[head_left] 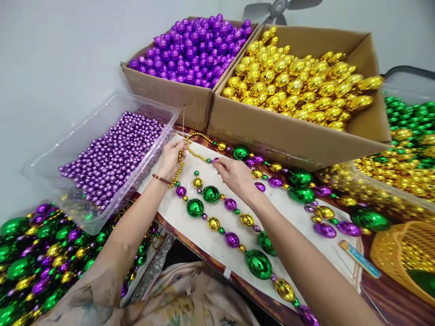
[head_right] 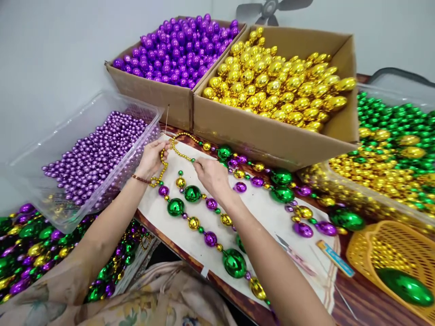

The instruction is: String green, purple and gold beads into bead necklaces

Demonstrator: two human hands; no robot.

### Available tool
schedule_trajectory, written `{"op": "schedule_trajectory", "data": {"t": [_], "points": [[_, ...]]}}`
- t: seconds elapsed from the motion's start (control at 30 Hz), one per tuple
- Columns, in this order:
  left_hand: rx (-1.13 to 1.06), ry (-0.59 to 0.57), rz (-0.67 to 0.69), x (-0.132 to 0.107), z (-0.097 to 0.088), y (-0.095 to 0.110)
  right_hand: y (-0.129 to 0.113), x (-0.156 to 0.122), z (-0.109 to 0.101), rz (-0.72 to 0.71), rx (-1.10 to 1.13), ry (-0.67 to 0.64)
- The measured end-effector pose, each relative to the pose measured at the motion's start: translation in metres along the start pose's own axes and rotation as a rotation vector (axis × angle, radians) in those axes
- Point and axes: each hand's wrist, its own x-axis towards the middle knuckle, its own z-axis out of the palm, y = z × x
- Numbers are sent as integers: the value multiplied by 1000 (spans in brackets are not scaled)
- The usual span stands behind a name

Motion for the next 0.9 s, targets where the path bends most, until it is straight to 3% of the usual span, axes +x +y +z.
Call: {"op": "schedule_trajectory", "data": {"t": [0.1, 0.2, 0.3, 0.37, 0.5, 0.6, 0.7, 0.8, 0.9], "points": [[-73, -151, -62, -51, -2, 16, -23, 28, 3, -15, 564, 16], [0, -267, -62, -96, -6, 23, -51, 58, 5, 55, 1051, -112], [116, -314, -44, -133, -20, 26, -67, 64, -4, 44, 1319, -215], [158, -294, -20, -152, -35, 28, -69, 44, -18, 2, 1373, -163], [197, -310, 42, -175, -62, 32, -67, -30, -51, -122, 1337, -27], [191, -373, 92, -176, -65, 34, -64, -62, -69, -206, 1304, 103], [112, -356, 125, -165, -55, 37, -50, -46, -68, -149, 1157, 239], [-27, -257, 135, -148, -41, 43, -27, -13, -45, -5, 716, 251], [-142, -159, 117, -128, -34, 50, -11, -1, -10, 175, 213, 61]]}}
